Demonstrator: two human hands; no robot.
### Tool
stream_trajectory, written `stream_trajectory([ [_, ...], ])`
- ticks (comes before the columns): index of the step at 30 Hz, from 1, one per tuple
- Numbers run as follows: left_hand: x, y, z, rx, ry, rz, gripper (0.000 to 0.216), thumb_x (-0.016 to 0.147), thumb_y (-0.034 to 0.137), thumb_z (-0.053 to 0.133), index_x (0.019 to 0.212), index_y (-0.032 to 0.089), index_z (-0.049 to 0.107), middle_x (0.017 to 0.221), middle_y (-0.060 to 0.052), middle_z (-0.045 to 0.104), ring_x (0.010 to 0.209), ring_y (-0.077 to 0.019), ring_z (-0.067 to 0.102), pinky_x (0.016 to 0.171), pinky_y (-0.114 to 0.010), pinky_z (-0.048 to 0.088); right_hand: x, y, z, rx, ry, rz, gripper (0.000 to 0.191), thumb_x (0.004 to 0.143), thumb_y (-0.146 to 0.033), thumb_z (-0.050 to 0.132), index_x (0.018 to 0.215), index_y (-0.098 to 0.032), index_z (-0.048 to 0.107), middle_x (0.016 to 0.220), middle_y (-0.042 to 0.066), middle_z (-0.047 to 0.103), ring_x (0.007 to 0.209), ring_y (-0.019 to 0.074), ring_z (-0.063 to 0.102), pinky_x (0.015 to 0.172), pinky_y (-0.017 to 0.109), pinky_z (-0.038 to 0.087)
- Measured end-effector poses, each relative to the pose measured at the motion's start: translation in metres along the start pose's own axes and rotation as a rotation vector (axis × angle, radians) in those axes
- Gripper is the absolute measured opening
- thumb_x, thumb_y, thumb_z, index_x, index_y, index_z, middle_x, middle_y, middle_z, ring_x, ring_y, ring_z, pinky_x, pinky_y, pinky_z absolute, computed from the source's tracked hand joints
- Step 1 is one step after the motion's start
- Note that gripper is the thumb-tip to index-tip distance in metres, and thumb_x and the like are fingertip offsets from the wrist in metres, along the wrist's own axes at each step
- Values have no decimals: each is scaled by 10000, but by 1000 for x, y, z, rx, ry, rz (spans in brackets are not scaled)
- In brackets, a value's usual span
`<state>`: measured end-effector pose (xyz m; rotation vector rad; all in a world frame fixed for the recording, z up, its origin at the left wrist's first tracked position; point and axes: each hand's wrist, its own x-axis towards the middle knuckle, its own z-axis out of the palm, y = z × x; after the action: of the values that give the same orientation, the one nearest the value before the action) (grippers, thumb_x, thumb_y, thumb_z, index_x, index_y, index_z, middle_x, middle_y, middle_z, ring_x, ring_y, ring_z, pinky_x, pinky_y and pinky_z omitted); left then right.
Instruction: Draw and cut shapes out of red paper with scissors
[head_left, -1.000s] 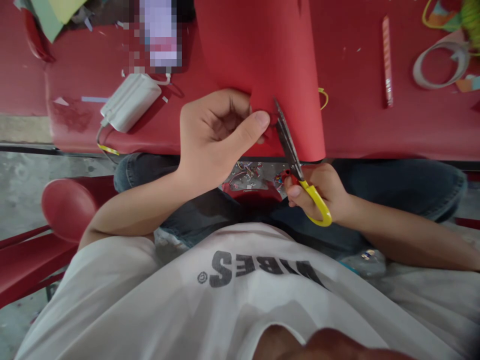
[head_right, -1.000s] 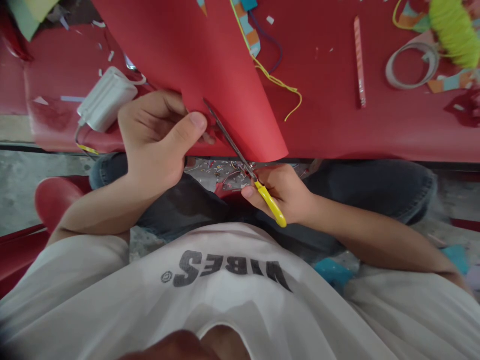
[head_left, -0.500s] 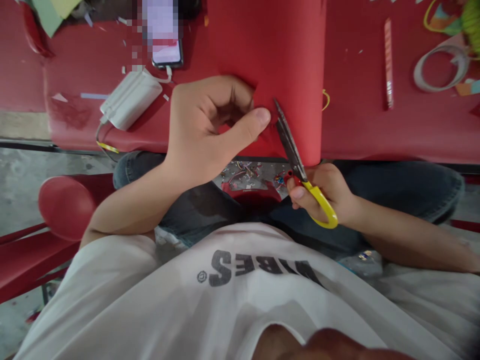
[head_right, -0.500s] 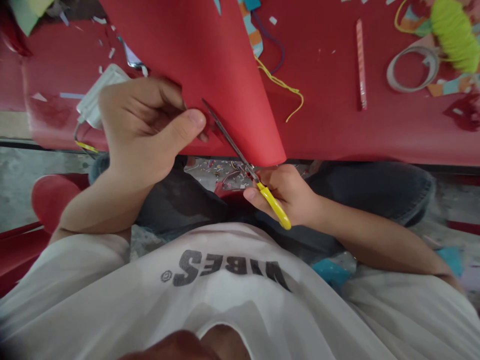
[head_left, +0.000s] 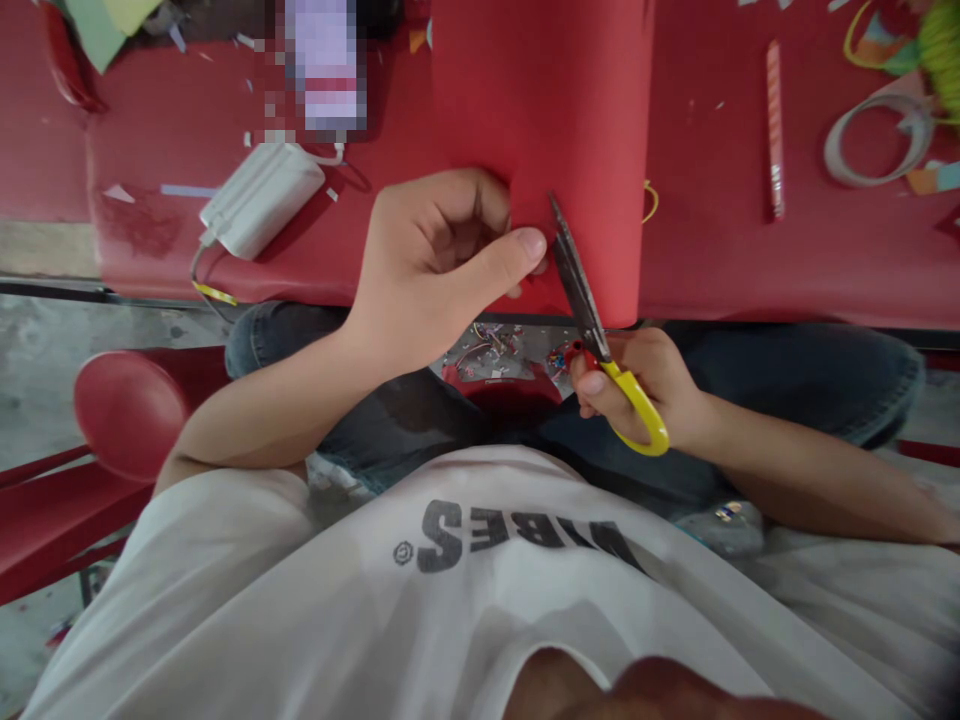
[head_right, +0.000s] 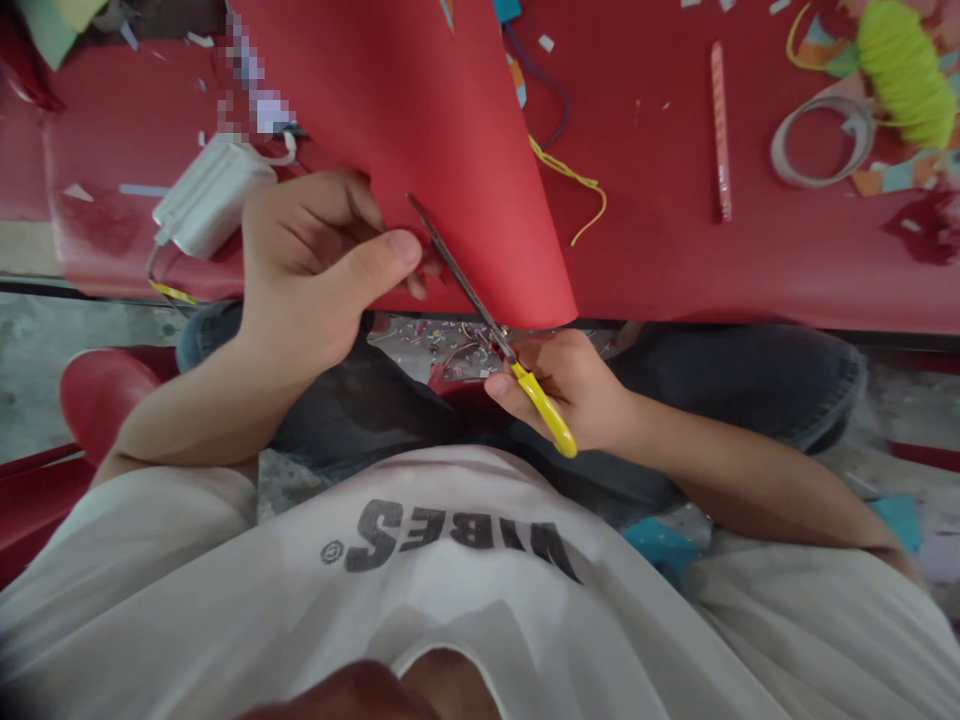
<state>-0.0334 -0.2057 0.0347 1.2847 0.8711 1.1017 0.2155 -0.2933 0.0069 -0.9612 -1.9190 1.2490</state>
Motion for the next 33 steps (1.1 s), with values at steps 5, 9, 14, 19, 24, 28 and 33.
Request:
stream_trajectory([
  [5, 2, -1, -5, 36, -32, 48, 246, 889, 422, 1006, 835, 272, 819, 760, -21, 677, 659, -175, 616, 615, -353, 460, -2, 2, -2, -14, -13, 1, 530, 1163, -471, 606, 708, -204, 547, 589, -12, 508, 525, 106, 395, 566, 339, 233],
  [9, 6, 0, -6, 41, -2, 110, 329, 905, 546, 972, 844, 262, 818, 798, -47, 722, 653, -182, 632, 603, -355, 445, -2, 0, -2, -28, -16, 1, 512, 1158, -461, 620, 721, -203, 554, 589, -11, 528, 516, 103, 417, 559, 338, 237],
  [14, 15, -3, -14, 97, -156, 318, 305, 957, 529, 923, 885, 254, 812, 759, -42, 740, 598, -164, 612, 520, -336, 392, 0, -1, -4, -54, -27, -5, 512, 1156, -451, 622, 714, -197, 568, 591, -8, 537, 511, 97, 414, 553, 337, 235],
  [19, 8, 4, -11, 156, -35, 179, 268, 1000, 469, 890, 859, 250, 824, 772, -34, 712, 687, -187, 665, 629, -349, 447, -2, -1, -7, -17, -63, 35, 539, 1153, -482, 620, 697, -198, 577, 597, -5, 529, 513, 104, 395, 542, 335, 240],
  [24, 11, 4, -11, 103, -31, 56, 331, 866, 491, 1013, 795, 239, 809, 770, -50, 715, 663, -178, 643, 614, -348, 473, -7, -2, -10, 27, -90, 143, 545, 1125, -571, 658, 731, -200, 598, 623, 0, 537, 535, 115, 396, 540, 335, 246],
  [28, 15, 5, -11, 85, -80, 106, 385, 894, 553, 976, 780, 237, 790, 748, -54, 738, 652, -191, 682, 578, -337, 491, -9, -6, -14, 139, -157, 202, 586, 1060, -675, 721, 745, -203, 576, 676, 10, 582, 559, 117, 439, 528, 331, 251],
  [33, 9, 13, -4, 52, 15, 11, 376, 863, 537, 1002, 776, 244, 783, 787, -42, 759, 684, -197, 738, 664, -341, 630, -7, -11, -18, 227, -204, 216, 653, 1010, -782, 726, 751, -207, 556, 676, 7, 597, 555, 119, 462, 525, 329, 266],
])
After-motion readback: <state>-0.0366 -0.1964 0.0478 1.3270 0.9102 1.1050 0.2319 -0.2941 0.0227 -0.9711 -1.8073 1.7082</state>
